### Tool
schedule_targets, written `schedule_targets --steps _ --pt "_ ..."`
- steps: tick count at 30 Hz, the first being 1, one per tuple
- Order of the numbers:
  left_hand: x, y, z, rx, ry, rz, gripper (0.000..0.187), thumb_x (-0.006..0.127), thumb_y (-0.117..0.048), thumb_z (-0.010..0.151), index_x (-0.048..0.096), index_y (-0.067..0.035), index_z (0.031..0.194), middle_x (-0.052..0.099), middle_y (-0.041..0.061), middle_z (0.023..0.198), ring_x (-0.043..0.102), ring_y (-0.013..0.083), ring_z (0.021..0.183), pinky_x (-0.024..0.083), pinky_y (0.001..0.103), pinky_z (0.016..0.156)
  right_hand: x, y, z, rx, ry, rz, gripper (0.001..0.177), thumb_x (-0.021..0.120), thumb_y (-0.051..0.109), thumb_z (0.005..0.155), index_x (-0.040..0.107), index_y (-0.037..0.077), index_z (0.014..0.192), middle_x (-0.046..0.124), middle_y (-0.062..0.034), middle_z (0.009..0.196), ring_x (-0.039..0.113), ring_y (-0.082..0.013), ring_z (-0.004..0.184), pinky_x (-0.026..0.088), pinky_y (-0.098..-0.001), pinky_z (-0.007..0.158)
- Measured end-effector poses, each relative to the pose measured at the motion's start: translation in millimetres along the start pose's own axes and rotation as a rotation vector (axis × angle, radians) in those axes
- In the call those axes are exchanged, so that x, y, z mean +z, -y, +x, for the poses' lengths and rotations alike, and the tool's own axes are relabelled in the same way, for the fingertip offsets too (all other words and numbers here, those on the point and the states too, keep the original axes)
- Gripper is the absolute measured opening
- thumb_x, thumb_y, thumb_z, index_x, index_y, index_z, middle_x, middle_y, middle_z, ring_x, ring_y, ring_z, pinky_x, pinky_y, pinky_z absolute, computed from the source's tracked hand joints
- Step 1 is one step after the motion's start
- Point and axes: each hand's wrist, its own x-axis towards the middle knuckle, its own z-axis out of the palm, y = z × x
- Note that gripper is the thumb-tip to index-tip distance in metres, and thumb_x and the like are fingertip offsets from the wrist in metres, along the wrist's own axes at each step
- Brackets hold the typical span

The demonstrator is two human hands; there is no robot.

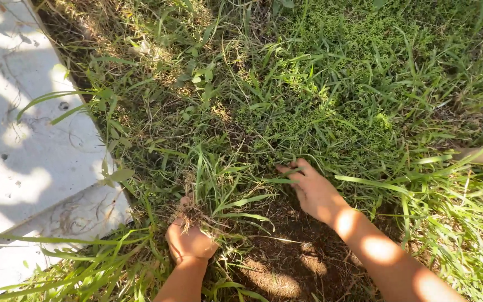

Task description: The person is pulling weeds from the ground by hand.

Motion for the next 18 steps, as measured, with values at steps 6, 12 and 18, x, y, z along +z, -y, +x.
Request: schedule_targets --steps 6,12,18 --pt "-2 4 7 -0.023 0.063 -0.036 0.043 0.042 -0.027 0.105 0.062 -0.003 0.134 0.067 0.011 0.137 0.063 0.0253 0.123 0.047 0.043 0.108 14 2 9 0.007 -0.052 -0.380 0.050 0.072 0.011 0.083 0.065 0.025 0.131 0.054 -0.0070 0.113 0.066 -0.0272 0.091 0.058 -0.0401 0.073" --pt "-39 3 41 0.049 0.238 -0.085 0.050 0.032 -0.020 0.108 0.058 0.007 0.141 0.064 0.016 0.144 0.059 0.0231 0.132 0.044 0.037 0.115 42 -11 9 -0.172 -0.381 -0.359 0.032 0.070 0.002 0.075 0.073 0.017 0.103 0.062 -0.0021 0.099 0.065 -0.0288 0.092 0.057 -0.0409 0.069" --pt "-7 3 7 -0.022 -0.115 0.013 0.051 0.023 -0.024 0.106 0.055 -0.007 0.140 0.060 0.012 0.142 0.055 0.0236 0.129 0.041 0.042 0.111 50 -18 13 -0.255 -0.425 -0.237 0.031 0.062 -0.003 0.077 0.072 0.015 0.101 0.071 0.0007 0.108 0.066 -0.0292 0.097 0.057 -0.0414 0.079"
